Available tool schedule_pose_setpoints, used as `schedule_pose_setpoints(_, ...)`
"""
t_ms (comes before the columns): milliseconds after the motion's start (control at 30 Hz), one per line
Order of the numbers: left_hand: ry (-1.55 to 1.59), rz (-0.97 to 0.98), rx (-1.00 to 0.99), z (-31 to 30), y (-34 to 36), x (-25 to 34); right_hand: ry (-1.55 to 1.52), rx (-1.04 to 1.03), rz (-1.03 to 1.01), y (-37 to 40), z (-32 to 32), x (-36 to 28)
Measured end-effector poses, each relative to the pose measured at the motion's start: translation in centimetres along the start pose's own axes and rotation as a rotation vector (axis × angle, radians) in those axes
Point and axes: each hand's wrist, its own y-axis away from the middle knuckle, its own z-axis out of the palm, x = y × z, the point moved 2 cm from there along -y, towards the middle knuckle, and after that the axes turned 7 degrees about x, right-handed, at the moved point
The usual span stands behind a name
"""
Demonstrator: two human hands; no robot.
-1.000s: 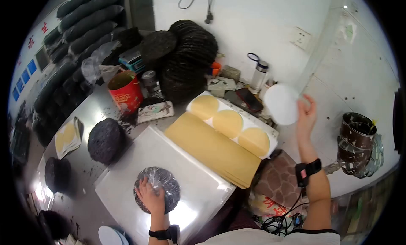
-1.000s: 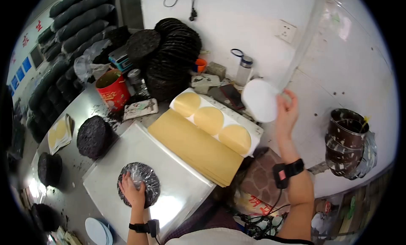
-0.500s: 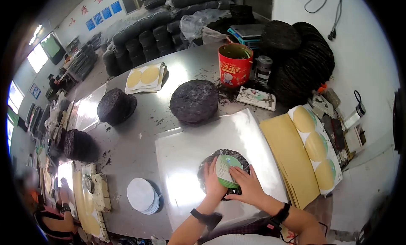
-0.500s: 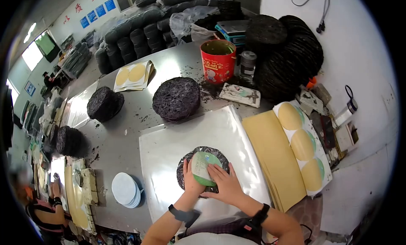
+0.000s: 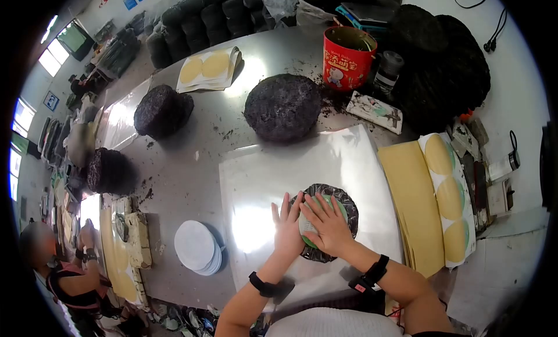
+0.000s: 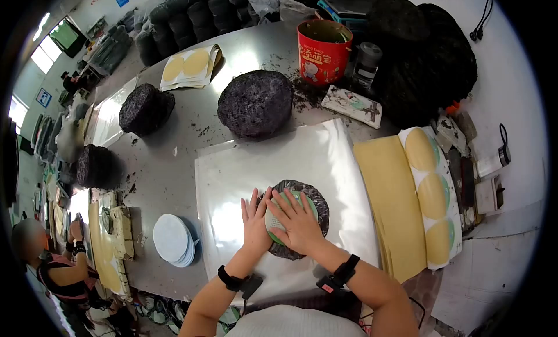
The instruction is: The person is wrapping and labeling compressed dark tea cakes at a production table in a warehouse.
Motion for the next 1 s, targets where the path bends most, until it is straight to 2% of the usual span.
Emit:
schedule_pose_setpoints(100,0.468,-0.031,-0.224,-0.9,-0.6,-2.5,0.114,-0.036,0.002,0.1,0.2,-0.6)
schedule_pose_setpoints(133,0.841,-0.146,-0.171,-1.4,-0.5,-3.7,0.139,-0.038,-0.005,0.2,0.3,-0.7)
schedule_pose_setpoints(233,0.507,-0.09,0.016,-1.3,1.2,-1.9,0.236,-0.068,0.017,0.1,0.5,-1.3)
schedule_pose_setpoints(267,0.364,-0.048,-0.128,-0.7,1.2,0.3,0.294,-0.083,0.01,0.4,1.1,-1.0)
schedule_pose_setpoints(300,0.166,0.023,0.016,-0.5,1.7,1.5,0.361,-0.087,-0.009,0.4,1.7,-0.5)
schedule_pose_setpoints(333,0.175,0.01,0.027,-0.3,1.9,1.3,0.229,-0.095,0.001,0.4,1.2,-0.2)
schedule_pose_setpoints(433,0.081,0.03,0.061,0.2,1.6,1.2,0.156,0.126,0.07,1.2,-2.4,1.8)
schedule_pose_setpoints(500,0.05,-0.007,0.043,0.4,3.0,1.1,-0.24,0.328,0.577,2.9,-4.7,2.8)
schedule_pose_setpoints(567,0.078,-0.049,0.025,-0.4,2.4,-0.2,-0.961,0.132,0.831,4.3,-3.8,5.9)
schedule_pose_setpoints(633,0.095,-0.09,0.229,-6.4,3.1,-2.0,-0.985,0.185,0.803,4.4,-4.7,5.3)
schedule_pose_setpoints(733,-0.099,-0.152,0.265,-14.5,7.6,-7.9,-1.305,0.136,0.796,3.8,-3.0,-1.9)
schedule_pose_setpoints(767,-0.116,-0.189,0.243,-16.5,9.0,-9.4,-1.162,-0.043,0.692,5.0,1.3,-3.4)
schedule_pose_setpoints(800,-0.177,-0.231,0.254,-18.4,10.4,-9.3,-0.92,-0.429,0.469,4.6,1.6,-7.7)
schedule_pose_setpoints(833,-0.305,-0.205,0.265,-19.3,11.7,-9.5,-0.998,-0.755,0.364,3.4,-0.6,-12.7)
schedule_pose_setpoints(867,-0.336,-0.228,0.266,-19.6,12.8,-9.5,-0.835,-0.741,0.11,2.8,-0.1,-14.9)
schedule_pose_setpoints(900,-0.36,-0.236,0.265,-19.5,13.6,-9.7,-0.662,-0.614,-0.046,1.3,0.2,-15.0)
schedule_pose_setpoints(1000,-0.306,-0.274,0.268,-15.7,16.7,-12.9,-0.443,-0.169,-0.042,-6.1,-0.3,-9.4)
